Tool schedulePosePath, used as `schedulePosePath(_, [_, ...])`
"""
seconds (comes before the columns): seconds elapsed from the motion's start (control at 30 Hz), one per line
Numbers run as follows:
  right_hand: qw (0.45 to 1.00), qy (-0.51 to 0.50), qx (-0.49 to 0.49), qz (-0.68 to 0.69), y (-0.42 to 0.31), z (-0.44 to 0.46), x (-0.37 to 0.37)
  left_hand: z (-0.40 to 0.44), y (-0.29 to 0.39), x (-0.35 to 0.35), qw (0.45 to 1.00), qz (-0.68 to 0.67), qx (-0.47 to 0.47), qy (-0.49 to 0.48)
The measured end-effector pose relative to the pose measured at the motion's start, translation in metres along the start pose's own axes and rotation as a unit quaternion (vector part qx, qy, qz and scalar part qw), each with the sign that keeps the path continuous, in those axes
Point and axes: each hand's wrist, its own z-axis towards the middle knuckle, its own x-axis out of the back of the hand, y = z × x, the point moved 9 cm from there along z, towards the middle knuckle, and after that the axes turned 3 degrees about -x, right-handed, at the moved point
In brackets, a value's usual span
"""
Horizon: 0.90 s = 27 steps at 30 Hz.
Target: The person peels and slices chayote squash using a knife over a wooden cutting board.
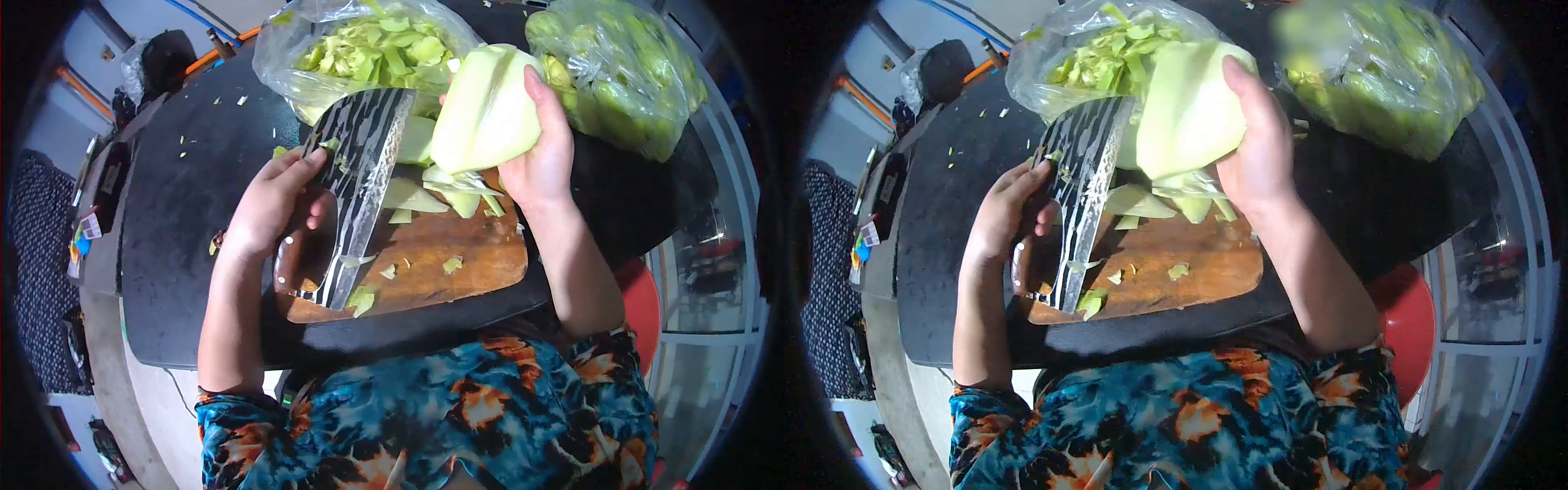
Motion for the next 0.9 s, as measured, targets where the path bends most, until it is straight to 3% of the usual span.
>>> schedulePosePath(0.07, [0.999,-0.03,-0.014,0.005,0.005,-0.004,-0.01,0.0,0.005,0.009,0.988,0.131,-0.034,0.07])
schedulePosePath(0.1, [0.998,-0.047,-0.024,0.016,0.008,-0.006,-0.014,0.001,0.0,0.009,0.989,0.144,-0.01,0.038])
schedulePosePath(0.13, [0.997,-0.065,-0.034,0.026,0.012,-0.006,-0.019,0.009,0.003,0.011,0.973,0.207,-0.1,0.035])
schedulePosePath(0.2, [0.996,-0.071,-0.043,-0.015,0.017,-0.01,-0.031,0.002,0.021,0.009,0.882,0.408,-0.22,0.089])
schedulePosePath(0.23, [0.994,-0.087,-0.044,-0.046,0.018,-0.011,-0.039,-0.003,0.028,0.005,0.875,0.405,-0.249,0.094])
schedulePosePath(0.3, [0.988,-0.121,-0.041,-0.086,0.026,-0.012,-0.056,-0.015,0.038,-0.006,0.954,0.164,-0.249,0.012])
schedulePosePath(0.33, [0.983,-0.139,-0.029,-0.113,0.03,-0.012,-0.068,-0.021,0.043,-0.01,0.969,0.038,-0.244,-0.028])
schedulePosePath(0.37, [0.977,-0.158,-0.018,-0.14,0.033,-0.013,-0.085,-0.024,0.035,-0.005,0.978,0.004,-0.201,-0.052])
schedulePosePath(0.4, [0.97,-0.177,-0.004,-0.166,0.037,-0.014,-0.103,-0.036,0.043,-0.013,0.967,-0.098,-0.227,-0.069])
schedulePosePath(0.47, [0.949,-0.204,0.084,-0.224,0.047,-0.014,-0.136,-0.042,0.043,-0.007,0.969,-0.089,-0.228,-0.034])
schedulePosePath(0.53, [0.926,-0.254,0.101,-0.261,0.052,-0.01,-0.159,-0.042,0.036,0.017,0.961,-0.155,-0.227,0.016])
schedulePosePath(0.6, [0.937,-0.184,0.076,-0.287,0.073,0.005,-0.148,-0.041,0.032,0.04,0.944,-0.218,-0.234,0.074])
schedulePosePath(0.63, [0.843,-0.242,0.021,-0.479,0.097,0.007,-0.15,-0.043,0.031,0.053,0.929,-0.259,-0.242,0.108])
schedulePosePath(0.67, [0.706,-0.287,-0.034,-0.647,0.121,0.004,-0.144,-0.045,0.029,0.065,0.91,-0.299,-0.248,0.142])
schedulePosePath(0.7, [0.639,-0.3,-0.001,-0.708,0.12,-0.014,-0.16,-0.046,0.034,0.075,0.887,-0.342,-0.275,0.145])
schedulePosePath(0.73, [0.515,-0.351,0.053,-0.78,0.136,-0.03,-0.172,-0.049,0.041,0.08,0.877,-0.357,-0.294,0.13])
schedulePosePath(0.83, [0.448,-0.322,0.122,-0.825,0.133,-0.056,-0.191,-0.051,0.045,0.09,0.857,-0.379,-0.319,0.145])
schedulePosePath(0.9, [0.432,-0.342,0.079,-0.831,0.138,-0.063,-0.187,-0.052,0.042,0.091,0.85,-0.392,-0.315,0.156])
